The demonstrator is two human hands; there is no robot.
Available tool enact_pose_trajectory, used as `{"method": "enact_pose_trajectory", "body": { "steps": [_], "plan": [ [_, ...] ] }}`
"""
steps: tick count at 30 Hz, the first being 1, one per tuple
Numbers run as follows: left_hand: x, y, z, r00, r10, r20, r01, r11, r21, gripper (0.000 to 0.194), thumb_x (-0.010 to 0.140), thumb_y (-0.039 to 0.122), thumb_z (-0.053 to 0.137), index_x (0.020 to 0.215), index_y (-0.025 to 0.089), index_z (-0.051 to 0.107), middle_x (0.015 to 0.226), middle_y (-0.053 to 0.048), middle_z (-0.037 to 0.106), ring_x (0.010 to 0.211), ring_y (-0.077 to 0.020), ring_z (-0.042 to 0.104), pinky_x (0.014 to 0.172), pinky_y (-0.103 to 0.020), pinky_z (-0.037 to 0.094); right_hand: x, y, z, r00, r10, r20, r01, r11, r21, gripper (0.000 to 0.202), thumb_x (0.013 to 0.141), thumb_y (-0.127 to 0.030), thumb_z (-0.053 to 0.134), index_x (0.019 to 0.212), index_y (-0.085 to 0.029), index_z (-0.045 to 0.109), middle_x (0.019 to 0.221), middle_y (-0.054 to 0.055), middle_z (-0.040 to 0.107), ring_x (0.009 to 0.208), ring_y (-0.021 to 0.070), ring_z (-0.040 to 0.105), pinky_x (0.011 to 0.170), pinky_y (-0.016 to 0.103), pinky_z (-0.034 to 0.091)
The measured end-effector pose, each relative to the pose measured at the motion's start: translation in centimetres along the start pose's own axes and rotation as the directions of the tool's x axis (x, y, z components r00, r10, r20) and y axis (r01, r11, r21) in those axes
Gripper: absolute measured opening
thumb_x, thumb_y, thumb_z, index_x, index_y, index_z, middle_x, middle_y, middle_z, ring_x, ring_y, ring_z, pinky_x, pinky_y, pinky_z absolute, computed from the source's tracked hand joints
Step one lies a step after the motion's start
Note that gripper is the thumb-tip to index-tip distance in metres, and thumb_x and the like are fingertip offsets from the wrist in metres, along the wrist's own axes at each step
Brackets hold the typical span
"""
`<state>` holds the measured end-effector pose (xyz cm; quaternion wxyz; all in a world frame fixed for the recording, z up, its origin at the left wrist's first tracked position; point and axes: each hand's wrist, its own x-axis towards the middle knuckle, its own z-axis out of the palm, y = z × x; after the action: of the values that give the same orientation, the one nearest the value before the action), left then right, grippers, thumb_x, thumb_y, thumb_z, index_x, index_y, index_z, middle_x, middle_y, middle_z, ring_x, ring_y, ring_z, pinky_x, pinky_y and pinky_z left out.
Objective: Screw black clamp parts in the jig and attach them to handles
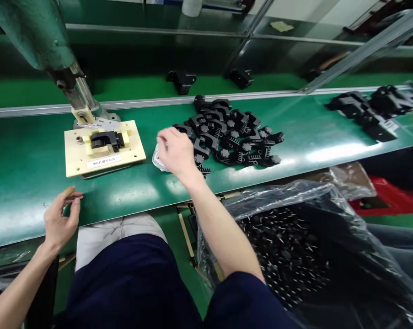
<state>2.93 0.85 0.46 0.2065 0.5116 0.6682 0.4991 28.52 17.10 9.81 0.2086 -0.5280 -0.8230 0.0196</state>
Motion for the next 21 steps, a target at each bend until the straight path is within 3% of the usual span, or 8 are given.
{"method": "enact_pose_trajectory", "body": {
  "steps": [1, 3, 5, 6, 11, 15, 18, 21],
  "plan": [
    [-0.3, -0.6, -0.2, 0.999, -0.044, -0.006, 0.044, 0.999, 0.005, 0.026, 0.081, 0.025, 0.06, 0.106, 0.017, 0.062, 0.089, -0.008, 0.068, 0.081, -0.0196, 0.065, 0.084, -0.035, 0.05, -0.6, 1.1, -0.4, 0.991, 0.054, 0.126, -0.046, 0.997, -0.063, 0.028, 0.091, -0.015, 0.041, 0.099, -0.012, 0.067, 0.1, 0.011, 0.069, 0.094, 0.0226, 0.064, 0.082, 0.034, 0.05],
    [-0.7, -1.2, -0.4, 0.991, -0.131, -0.039, 0.13, 0.991, -0.021, 0.029, 0.083, 0.027, 0.058, 0.11, 0.016, 0.06, 0.09, -0.008, 0.067, 0.081, -0.0185, 0.065, 0.081, -0.034, 0.052, -0.9, 2.4, -0.6, 0.914, 0.114, 0.389, -0.043, 0.981, -0.188, 0.027, 0.087, -0.014, 0.046, 0.099, -0.015, 0.069, 0.103, 0.011, 0.07, 0.092, 0.0244, 0.065, 0.074, 0.033, 0.049],
    [-0.7, -1.3, -0.4, 0.982, -0.179, -0.055, 0.177, 0.984, -0.036, 0.031, 0.083, 0.029, 0.058, 0.112, 0.016, 0.058, 0.089, -0.007, 0.067, 0.081, -0.0176, 0.066, 0.079, -0.032, 0.052, -0.5, 2.7, -0.1, 0.842, 0.134, 0.523, -0.004, 0.97, -0.242, 0.026, 0.083, -0.013, 0.05, 0.099, -0.015, 0.071, 0.103, 0.012, 0.07, 0.09, 0.026, 0.065, 0.068, 0.032, 0.047],
    [-0.6, -1.2, -0.4, 0.982, -0.184, -0.052, 0.182, 0.983, -0.029, 0.032, 0.083, 0.029, 0.059, 0.112, 0.016, 0.059, 0.089, -0.007, 0.067, 0.08, -0.0173, 0.066, 0.08, -0.032, 0.053, -0.2, 2.6, 0.1, 0.829, 0.135, 0.543, 0.002, 0.97, -0.244, 0.025, 0.081, -0.013, 0.052, 0.097, -0.015, 0.071, 0.1, 0.013, 0.07, 0.088, 0.0259, 0.066, 0.065, 0.031, 0.047],
    [-0.4, -1.3, -0.7, 0.984, -0.177, -0.019, 0.176, 0.984, -0.03, 0.033, 0.081, 0.03, 0.06, 0.111, 0.016, 0.059, 0.088, -0.006, 0.067, 0.079, -0.0164, 0.066, 0.082, -0.033, 0.054, 1.1, 2.4, 0.1, 0.803, 0.108, 0.586, 0.033, 0.974, -0.225, 0.02, 0.077, -0.008, 0.056, 0.087, -0.014, 0.073, 0.086, 0.011, 0.07, 0.082, 0.023, 0.065, 0.063, 0.029, 0.044],
    [-0.6, -1.6, -0.7, 0.984, -0.174, -0.027, 0.174, 0.985, -0.018, 0.033, 0.081, 0.029, 0.061, 0.111, 0.015, 0.06, 0.088, -0.006, 0.067, 0.078, -0.0162, 0.066, 0.085, -0.033, 0.053, 0.9, 3.5, -0.7, 0.875, 0.053, 0.482, 0.031, 0.986, -0.164, 0.021, 0.077, -0.007, 0.053, 0.08, -0.013, 0.072, 0.077, 0.009, 0.069, 0.077, 0.0203, 0.064, 0.066, 0.028, 0.044],
    [-0.7, -1.7, -0.7, 0.986, -0.167, -0.016, 0.167, 0.986, -0.007, 0.031, 0.082, 0.028, 0.06, 0.11, 0.015, 0.06, 0.088, -0.006, 0.067, 0.078, -0.0162, 0.066, 0.086, -0.034, 0.053, 0.4, 4.5, -0.9, 0.927, -0.003, 0.374, -0.027, 0.997, 0.076, 0.02, 0.077, -0.007, 0.052, 0.076, -0.012, 0.071, 0.073, 0.005, 0.068, 0.069, 0.0146, 0.062, 0.065, 0.026, 0.044],
    [-0.7, -1.7, -0.6, 0.988, -0.155, -0.02, 0.155, 0.988, -0.02, 0.03, 0.083, 0.028, 0.06, 0.11, 0.016, 0.06, 0.088, -0.006, 0.067, 0.078, -0.016, 0.066, 0.083, -0.033, 0.053, -0.3, 5.2, -0.8, 0.945, 0.056, 0.323, -0.143, 0.957, 0.253, 0.016, 0.076, -0.009, 0.055, 0.071, -0.011, 0.07, 0.067, 0.002, 0.067, 0.061, 0.0121, 0.06, 0.063, 0.025, 0.045]
  ]
}}
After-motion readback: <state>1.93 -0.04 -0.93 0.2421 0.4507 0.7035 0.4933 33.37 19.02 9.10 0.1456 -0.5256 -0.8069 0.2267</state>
